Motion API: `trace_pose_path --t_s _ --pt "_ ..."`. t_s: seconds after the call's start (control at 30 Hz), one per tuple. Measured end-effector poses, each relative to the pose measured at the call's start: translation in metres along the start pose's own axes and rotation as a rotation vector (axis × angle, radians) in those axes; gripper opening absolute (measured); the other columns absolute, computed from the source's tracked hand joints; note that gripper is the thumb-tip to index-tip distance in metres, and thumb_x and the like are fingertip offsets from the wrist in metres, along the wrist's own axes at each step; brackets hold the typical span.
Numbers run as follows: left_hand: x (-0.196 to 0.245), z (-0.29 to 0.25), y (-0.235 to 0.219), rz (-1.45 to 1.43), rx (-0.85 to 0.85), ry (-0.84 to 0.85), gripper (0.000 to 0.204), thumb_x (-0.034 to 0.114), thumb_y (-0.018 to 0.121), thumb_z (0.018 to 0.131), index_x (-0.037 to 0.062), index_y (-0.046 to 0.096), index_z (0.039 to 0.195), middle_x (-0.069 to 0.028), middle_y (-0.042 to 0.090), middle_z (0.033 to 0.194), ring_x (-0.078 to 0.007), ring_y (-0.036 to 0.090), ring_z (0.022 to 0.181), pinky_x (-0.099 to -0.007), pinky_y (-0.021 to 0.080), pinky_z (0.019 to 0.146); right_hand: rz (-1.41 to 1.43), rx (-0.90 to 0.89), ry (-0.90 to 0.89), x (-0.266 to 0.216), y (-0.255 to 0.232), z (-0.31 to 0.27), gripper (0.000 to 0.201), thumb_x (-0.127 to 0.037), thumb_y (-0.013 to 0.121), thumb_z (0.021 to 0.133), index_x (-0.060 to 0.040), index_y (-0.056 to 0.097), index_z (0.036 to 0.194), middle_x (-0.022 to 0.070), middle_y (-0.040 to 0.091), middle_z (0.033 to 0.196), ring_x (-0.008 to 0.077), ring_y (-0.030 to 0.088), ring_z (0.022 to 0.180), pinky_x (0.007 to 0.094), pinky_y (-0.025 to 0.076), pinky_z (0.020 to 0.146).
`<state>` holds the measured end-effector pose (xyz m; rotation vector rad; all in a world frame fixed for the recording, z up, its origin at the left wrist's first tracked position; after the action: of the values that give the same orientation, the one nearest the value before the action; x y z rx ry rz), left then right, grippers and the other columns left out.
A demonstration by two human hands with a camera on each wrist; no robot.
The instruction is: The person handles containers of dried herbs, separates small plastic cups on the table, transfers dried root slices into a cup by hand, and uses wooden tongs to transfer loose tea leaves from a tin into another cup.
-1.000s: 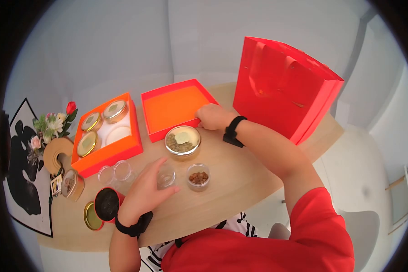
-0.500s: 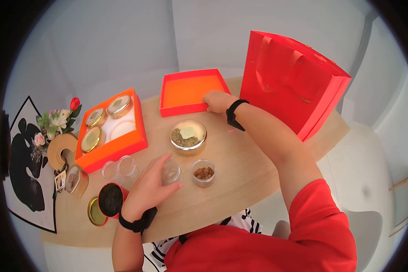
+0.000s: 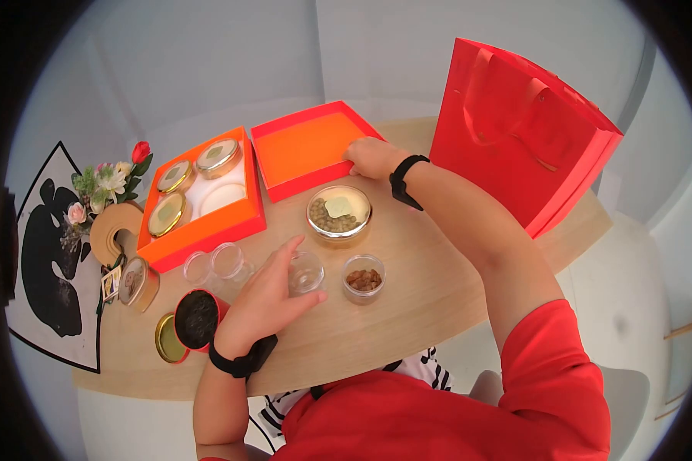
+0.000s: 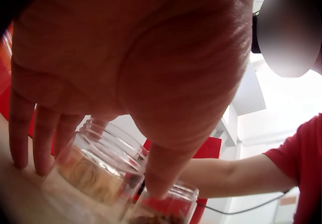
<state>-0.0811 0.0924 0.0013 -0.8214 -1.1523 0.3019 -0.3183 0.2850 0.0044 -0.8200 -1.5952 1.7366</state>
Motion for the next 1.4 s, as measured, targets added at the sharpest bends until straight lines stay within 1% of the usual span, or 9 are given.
trace_pose_path --t_s 0.3,0.4,0.47,0.5,0.57,0.77,1.23,1.3,1.4 --pt "-0.008 0.001 0.003 -0.016 -0.023 -0.036 0.096 0.028 0.089 0.088 0.0034 0.037 0.165 -0.0278 0.064 0.144 -0.0351 0.068 0.124 -0.0427 0.055 0.103 -0.011 0.018 -0.003 -0.01 0.002 -0.006 0.031 -0.017 0.076 0.096 0.0018 0.073 0.12 0.024 0.071 0.114 0.0424 0.068 0.113 0.0504 0.054 0.099" --pt "-0.017 0.002 -0.001 -0.068 -0.009 -0.094 0.096 0.026 0.089 0.087 0.0042 0.038 0.165 -0.0268 0.066 0.141 -0.034 0.068 0.122 -0.0425 0.057 0.101 0.066 0.12 0.051 -0.013 -0.012 -0.015 0.035 -0.015 0.074 0.098 0.0001 0.07 0.129 0.0244 0.071 0.124 0.0429 0.067 0.118 0.0507 0.054 0.102" --pt "-0.019 0.001 -0.003 -0.041 0.015 -0.113 0.096 0.026 0.089 0.087 0.0045 0.038 0.166 -0.0262 0.066 0.141 -0.0332 0.068 0.122 -0.0421 0.057 0.099 0.184 0.341 0.117 -0.015 -0.032 -0.028 0.049 -0.022 0.078 0.096 -0.0012 0.065 0.139 0.0241 0.07 0.131 0.0424 0.066 0.125 0.0493 0.054 0.107" --pt "-0.02 0.002 -0.003 -0.053 0.022 -0.118 0.096 0.026 0.089 0.087 0.0045 0.038 0.166 -0.0262 0.066 0.141 -0.0332 0.068 0.122 -0.0421 0.057 0.099 0.178 0.33 0.109 -0.024 -0.037 -0.035 0.049 -0.022 0.078 0.096 -0.0012 0.065 0.139 0.0241 0.07 0.131 0.0424 0.066 0.125 0.0493 0.054 0.107" --pt "-0.018 0.003 -0.002 -0.014 0.028 -0.109 0.096 0.026 0.088 0.087 0.0043 0.038 0.166 -0.0253 0.066 0.14 -0.0332 0.069 0.121 -0.0417 0.057 0.099 0.61 0.136 0.235 -0.059 -0.044 -0.063 0.077 -0.033 0.088 0.086 -0.0027 0.059 0.15 0.0255 0.067 0.136 0.0428 0.064 0.127 0.0492 0.053 0.11" --pt "-0.014 0.003 -0.001 -0.008 0.026 -0.103 0.096 0.025 0.088 0.086 0.0047 0.038 0.165 -0.024 0.066 0.139 -0.0332 0.068 0.122 -0.0417 0.056 0.1 0.254 -0.083 -0.075 -0.12 -0.025 -0.093 0.112 -0.04 0.096 0.071 -0.0069 0.041 0.163 0.0235 0.051 0.153 0.0411 0.055 0.14 0.0485 0.05 0.114" --pt "-0.012 -0.003 -0.006 -0.045 0.072 -0.032 0.091 0.019 0.086 0.085 0.0033 0.04 0.162 -0.0256 0.062 0.145 -0.0379 0.063 0.133 -0.0444 0.052 0.11 0.21 0.086 -0.071 -0.14 -0.019 -0.038 0.095 -0.043 0.09 0.084 -0.0028 0.047 0.158 0.0241 0.05 0.156 0.0437 0.049 0.145 0.0501 0.049 0.115" --pt "-0.011 -0.005 -0.005 -0.063 0.086 -0.016 0.086 0.017 0.085 0.085 0.0007 0.042 0.158 -0.0277 0.06 0.148 -0.0413 0.06 0.139 -0.0464 0.05 0.114 0.354 0.192 -0.031 -0.124 -0.029 -0.048 0.092 -0.049 0.09 0.085 -0.0019 0.053 0.155 0.0236 0.055 0.155 0.0413 0.051 0.146 0.0495 0.048 0.116" --pt "-0.009 -0.005 -0.009 -0.055 0.077 -0.079 0.081 0.018 0.086 0.085 0.0002 0.047 0.154 -0.028 0.062 0.144 -0.0411 0.061 0.138 -0.0463 0.051 0.112 0.659 0.115 0.085 -0.103 -0.036 -0.082 0.087 -0.049 0.088 0.088 -0.0012 0.056 0.153 0.0209 0.06 0.153 0.0365 0.056 0.142 0.0472 0.049 0.116"
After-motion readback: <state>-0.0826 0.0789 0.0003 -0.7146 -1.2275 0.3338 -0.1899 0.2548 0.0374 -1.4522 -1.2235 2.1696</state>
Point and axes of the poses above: each hand's wrist, its own z-axis towards the middle knuckle, its own y-axis out of the palm, x = y × z, the point moved 9 cm from there along z, towards the middle knuckle
